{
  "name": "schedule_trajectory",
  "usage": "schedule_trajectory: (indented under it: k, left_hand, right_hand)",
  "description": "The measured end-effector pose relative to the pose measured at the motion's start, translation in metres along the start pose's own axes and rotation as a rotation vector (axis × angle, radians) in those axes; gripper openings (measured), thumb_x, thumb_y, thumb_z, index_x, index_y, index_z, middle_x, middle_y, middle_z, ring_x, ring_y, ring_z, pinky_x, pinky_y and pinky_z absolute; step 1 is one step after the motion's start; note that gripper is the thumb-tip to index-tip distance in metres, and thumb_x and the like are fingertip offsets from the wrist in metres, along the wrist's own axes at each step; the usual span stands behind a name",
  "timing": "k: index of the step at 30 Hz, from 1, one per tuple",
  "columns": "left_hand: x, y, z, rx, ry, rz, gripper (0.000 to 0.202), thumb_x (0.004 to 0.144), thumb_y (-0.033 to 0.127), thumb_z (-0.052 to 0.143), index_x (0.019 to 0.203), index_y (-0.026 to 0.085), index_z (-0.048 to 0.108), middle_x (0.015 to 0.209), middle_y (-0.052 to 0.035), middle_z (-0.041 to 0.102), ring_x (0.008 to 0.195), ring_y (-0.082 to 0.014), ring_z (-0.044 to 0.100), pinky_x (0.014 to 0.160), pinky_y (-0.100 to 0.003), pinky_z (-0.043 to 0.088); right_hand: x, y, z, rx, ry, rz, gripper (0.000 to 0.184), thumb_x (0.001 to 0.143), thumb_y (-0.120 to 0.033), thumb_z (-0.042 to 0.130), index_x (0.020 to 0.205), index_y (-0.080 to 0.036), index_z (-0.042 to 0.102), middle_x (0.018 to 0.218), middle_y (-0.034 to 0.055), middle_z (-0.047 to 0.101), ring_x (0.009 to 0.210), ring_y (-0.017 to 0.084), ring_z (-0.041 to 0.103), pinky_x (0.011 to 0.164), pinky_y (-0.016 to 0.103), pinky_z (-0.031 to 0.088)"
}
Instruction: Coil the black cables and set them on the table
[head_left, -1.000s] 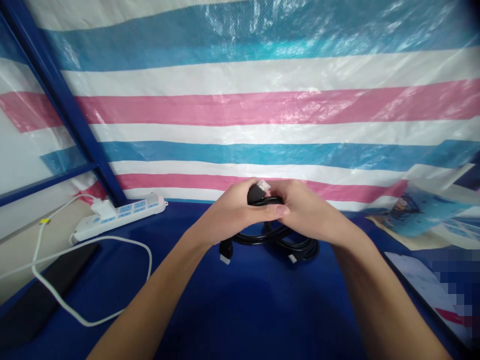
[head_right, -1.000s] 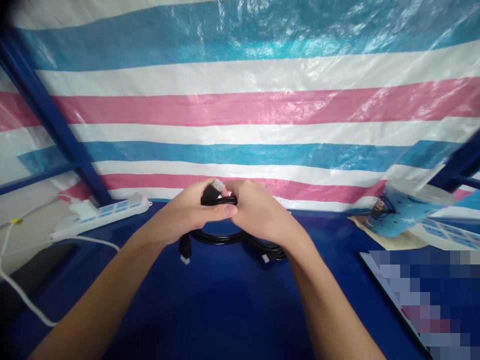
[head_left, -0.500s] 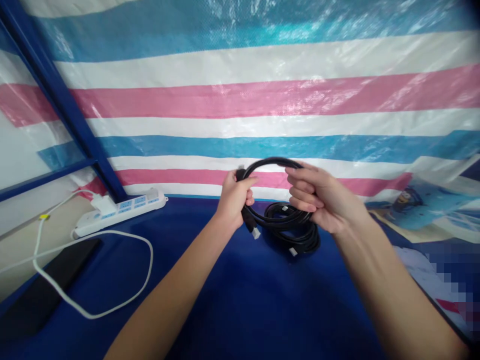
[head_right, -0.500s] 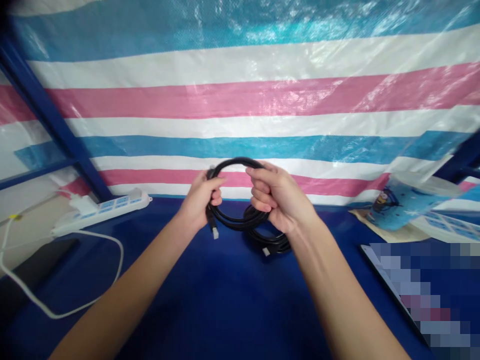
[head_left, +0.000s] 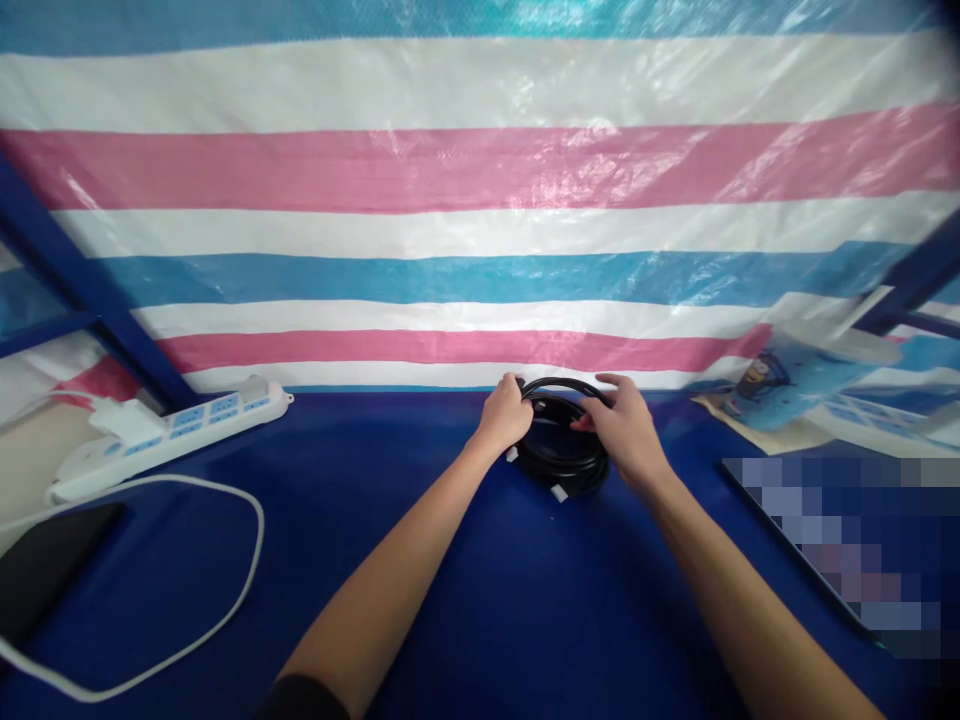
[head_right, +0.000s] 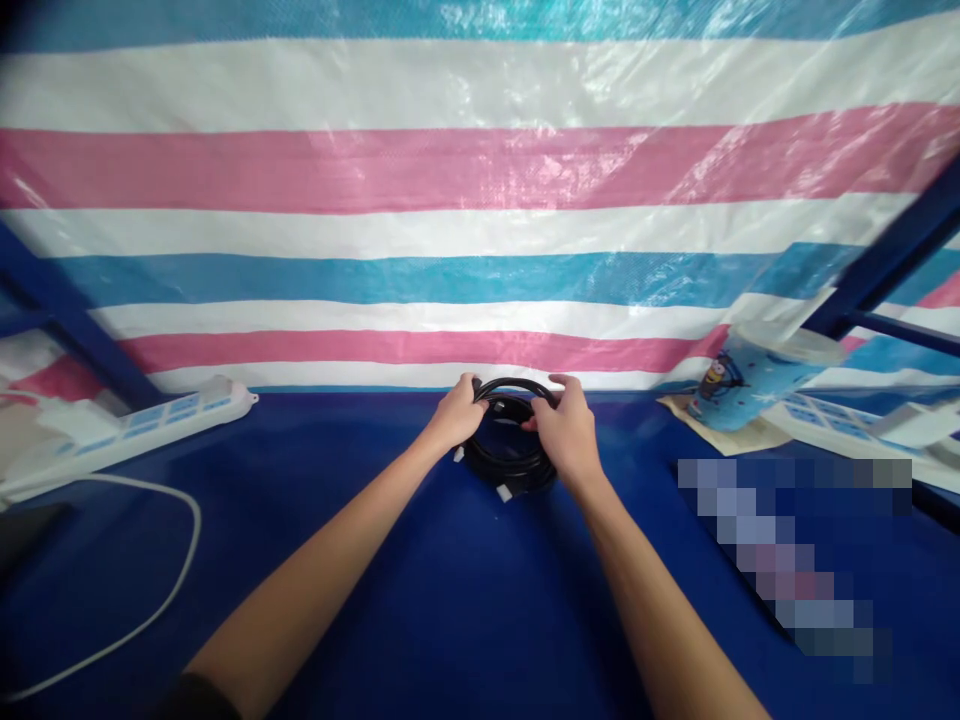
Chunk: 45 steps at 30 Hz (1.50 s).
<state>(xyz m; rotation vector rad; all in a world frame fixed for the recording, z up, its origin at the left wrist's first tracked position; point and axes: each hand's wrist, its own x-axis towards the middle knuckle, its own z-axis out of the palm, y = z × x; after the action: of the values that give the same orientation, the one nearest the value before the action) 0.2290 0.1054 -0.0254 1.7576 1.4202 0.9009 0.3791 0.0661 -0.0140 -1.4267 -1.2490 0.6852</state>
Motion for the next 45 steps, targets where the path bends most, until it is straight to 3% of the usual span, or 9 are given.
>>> schedule_trajectory:
  k: [3, 5, 14, 19, 25, 32, 36, 40, 45]
  left_hand:
    - [0.003, -0.007, 0.001, 0.031, -0.079, 0.018, 0.042, 0.088, 0.033, 0.055, 0.126, 0.018, 0.049, 0.128, -0.0114, 0.052, 0.112, -0.0248, 0.053, 0.094, -0.048, 0.045]
    - [0.004, -0.009, 0.001, 0.05, -0.1, 0.007, 0.044, 0.088, 0.033, 0.054, 0.128, 0.018, 0.047, 0.13, -0.0118, 0.05, 0.113, -0.0253, 0.053, 0.094, -0.049, 0.045]
    - [0.0, 0.002, -0.007, 0.249, -0.171, 0.001, 0.039, 0.088, 0.033, 0.054, 0.124, 0.018, 0.051, 0.122, -0.0106, 0.055, 0.104, -0.0223, 0.057, 0.087, -0.044, 0.05]
    - [-0.005, 0.014, -0.001, 0.41, -0.136, 0.023, 0.039, 0.087, 0.031, 0.056, 0.123, 0.015, 0.051, 0.124, -0.0117, 0.054, 0.109, -0.0243, 0.055, 0.09, -0.047, 0.048]
    - [-0.002, 0.013, 0.003, 0.471, -0.126, 0.069, 0.036, 0.088, 0.031, 0.055, 0.12, 0.015, 0.053, 0.12, -0.0108, 0.056, 0.105, -0.0227, 0.057, 0.088, -0.045, 0.049]
    - [0.002, 0.0, 0.005, 0.364, -0.098, 0.029, 0.04, 0.088, 0.033, 0.054, 0.125, 0.017, 0.05, 0.126, -0.0112, 0.053, 0.109, -0.024, 0.055, 0.091, -0.047, 0.047]
    - [0.008, -0.005, -0.004, 0.218, -0.167, 0.032, 0.042, 0.088, 0.034, 0.053, 0.128, 0.019, 0.048, 0.131, -0.0117, 0.049, 0.114, -0.0251, 0.052, 0.095, -0.049, 0.045]
    - [0.008, -0.004, -0.014, 0.074, -0.215, 0.038, 0.048, 0.088, 0.035, 0.054, 0.132, 0.019, 0.045, 0.135, -0.0124, 0.047, 0.118, -0.0267, 0.05, 0.097, -0.051, 0.042]
    - [-0.006, -0.008, -0.028, -0.06, -0.149, 0.042, 0.048, 0.089, 0.044, 0.049, 0.129, 0.019, 0.048, 0.135, -0.0123, 0.049, 0.119, -0.026, 0.05, 0.101, -0.051, 0.038]
  right_hand:
    - [-0.002, 0.004, 0.003, -0.21, 0.053, -0.19, 0.036, 0.071, -0.014, 0.055, 0.107, -0.016, 0.057, 0.114, 0.0153, 0.056, 0.112, 0.032, 0.05, 0.099, 0.049, 0.035]
    - [-0.001, 0.009, 0.003, -0.317, 0.021, -0.255, 0.034, 0.07, -0.014, 0.053, 0.103, -0.015, 0.062, 0.116, 0.0166, 0.057, 0.119, 0.035, 0.044, 0.105, 0.051, 0.028]
    - [0.016, 0.038, -0.003, -0.485, -0.146, -0.315, 0.031, 0.083, -0.01, 0.051, 0.112, -0.014, 0.059, 0.12, 0.0107, 0.06, 0.113, 0.023, 0.054, 0.1, 0.045, 0.04]
    - [0.012, 0.047, 0.005, -0.522, -0.097, -0.344, 0.029, 0.089, -0.024, 0.055, 0.117, -0.016, 0.056, 0.127, 0.0105, 0.053, 0.118, 0.025, 0.05, 0.1, 0.049, 0.039]
    - [0.01, 0.052, 0.012, -0.517, -0.033, -0.34, 0.029, 0.091, -0.027, 0.054, 0.118, -0.017, 0.056, 0.127, 0.0111, 0.052, 0.115, 0.025, 0.052, 0.097, 0.048, 0.043]
    - [0.015, 0.047, 0.008, -0.501, -0.029, -0.315, 0.029, 0.09, -0.025, 0.055, 0.118, -0.016, 0.057, 0.127, 0.0109, 0.054, 0.117, 0.024, 0.052, 0.098, 0.049, 0.042]
    - [0.009, 0.035, 0.001, -0.513, -0.034, -0.314, 0.04, 0.083, -0.014, 0.052, 0.122, -0.014, 0.056, 0.128, 0.0144, 0.055, 0.12, 0.028, 0.051, 0.103, 0.049, 0.038]
    - [0.002, 0.022, -0.001, -0.509, -0.02, -0.352, 0.047, 0.076, -0.014, 0.047, 0.122, -0.014, 0.057, 0.129, 0.0161, 0.054, 0.12, 0.032, 0.051, 0.102, 0.049, 0.038]
    - [-0.005, 0.007, 0.0, -0.399, 0.021, -0.399, 0.038, 0.078, -0.021, 0.047, 0.112, -0.011, 0.06, 0.123, 0.0201, 0.055, 0.12, 0.036, 0.047, 0.103, 0.055, 0.032]
